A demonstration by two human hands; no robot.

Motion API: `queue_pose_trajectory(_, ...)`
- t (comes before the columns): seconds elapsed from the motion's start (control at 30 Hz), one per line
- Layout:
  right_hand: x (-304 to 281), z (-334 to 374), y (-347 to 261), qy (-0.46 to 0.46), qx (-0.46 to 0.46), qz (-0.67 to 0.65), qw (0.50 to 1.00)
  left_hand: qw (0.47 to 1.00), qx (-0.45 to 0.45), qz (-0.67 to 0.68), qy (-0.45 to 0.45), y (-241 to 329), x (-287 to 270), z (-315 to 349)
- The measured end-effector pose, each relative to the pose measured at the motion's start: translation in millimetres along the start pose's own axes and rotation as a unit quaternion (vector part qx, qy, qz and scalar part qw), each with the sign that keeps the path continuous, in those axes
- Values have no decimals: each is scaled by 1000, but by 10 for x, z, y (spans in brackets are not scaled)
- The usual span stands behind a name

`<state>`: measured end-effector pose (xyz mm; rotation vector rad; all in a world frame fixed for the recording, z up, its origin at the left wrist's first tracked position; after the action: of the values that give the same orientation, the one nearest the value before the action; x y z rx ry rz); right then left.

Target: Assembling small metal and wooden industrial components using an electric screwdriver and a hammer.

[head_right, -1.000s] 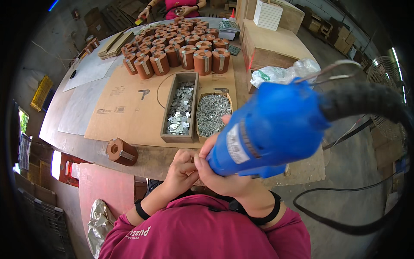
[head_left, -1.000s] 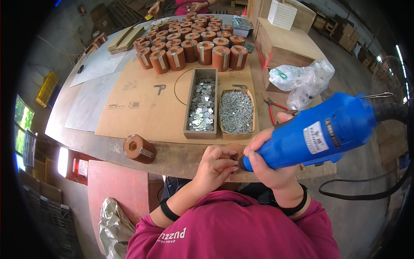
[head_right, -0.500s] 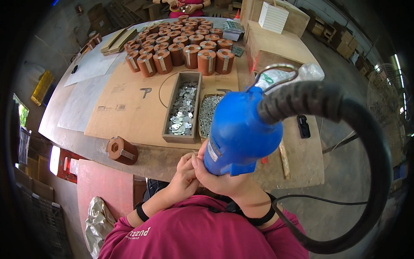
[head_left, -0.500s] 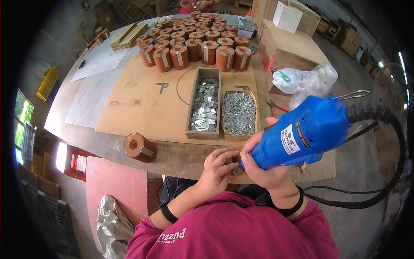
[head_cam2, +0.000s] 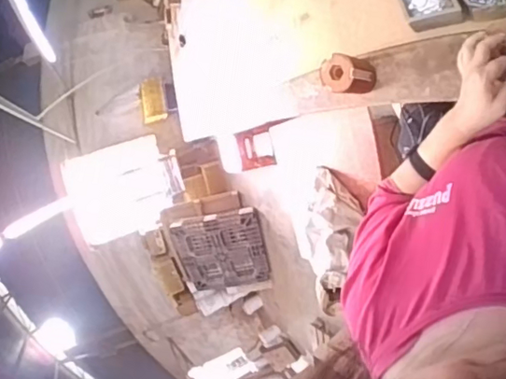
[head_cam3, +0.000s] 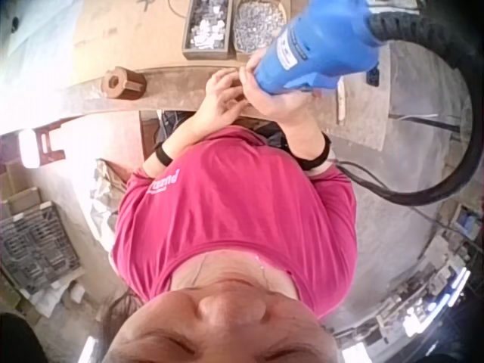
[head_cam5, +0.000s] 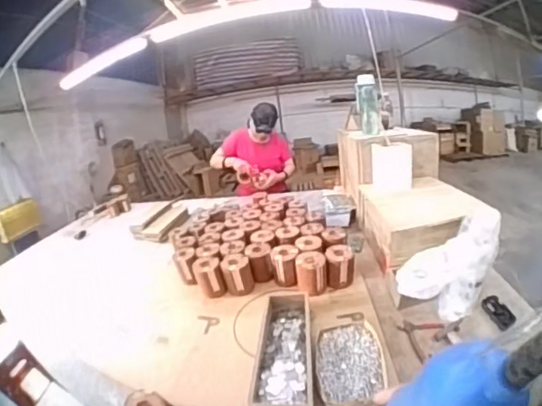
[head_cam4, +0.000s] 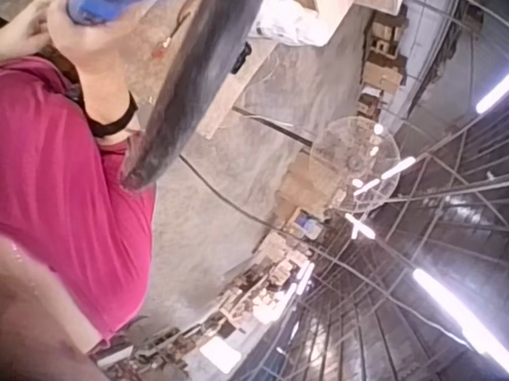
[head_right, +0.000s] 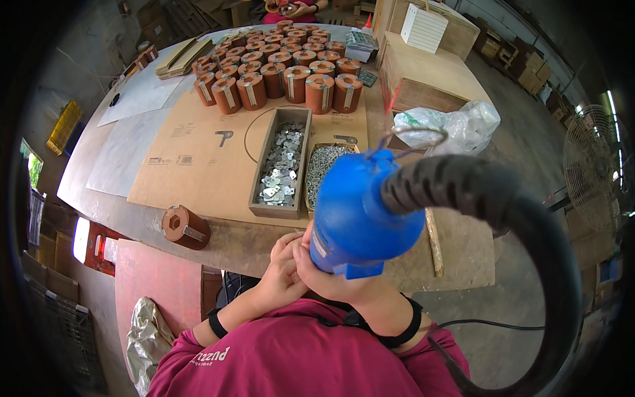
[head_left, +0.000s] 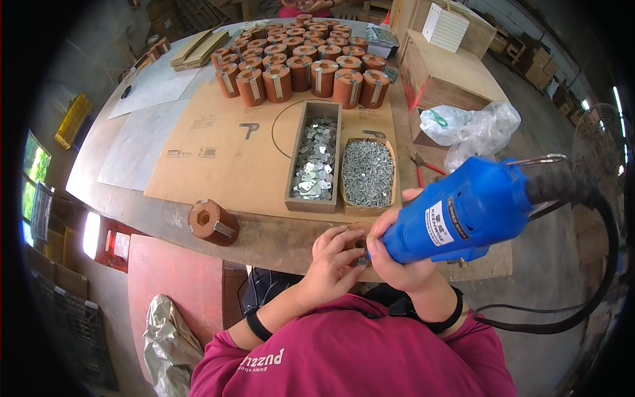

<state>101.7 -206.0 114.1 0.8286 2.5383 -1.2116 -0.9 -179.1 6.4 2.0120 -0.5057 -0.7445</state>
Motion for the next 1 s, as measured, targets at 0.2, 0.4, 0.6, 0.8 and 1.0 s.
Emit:
queue_pose_trajectory(0.2, 22, 12, 54, 40, 40, -91, 994, 998, 10, -64, 26, -12, 41, -33)
queue_pose_trajectory(0.4, 22, -8, -13, 28, -19, 41, 999, 993, 44, -103, 39, -81, 97, -25)
queue_pose_trajectory(0.6, 37, 21, 109, 51, 53, -76, 994, 998, 24, -55, 29, -201, 146, -3)
queue_pose_trajectory(0.8, 23, 15, 138, 55, 49, -62, 995, 998, 16, -32, 43, -162, 118, -17)
queue_pose_trajectory(1.0, 9, 14, 170, 60, 60, -68, 994, 998, 14, -30, 45, -159, 116, -22)
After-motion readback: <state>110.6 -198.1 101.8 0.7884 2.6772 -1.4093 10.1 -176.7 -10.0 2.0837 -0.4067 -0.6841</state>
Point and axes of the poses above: each hand's wrist, its own z-axis away from the middle knuckle, its own x-axis out of the palm, y = z × x, the point moved 6 cm from there along -z, towards the middle knuckle, and after that the axes turned 15 degrees about z, right-handed, at the moved point
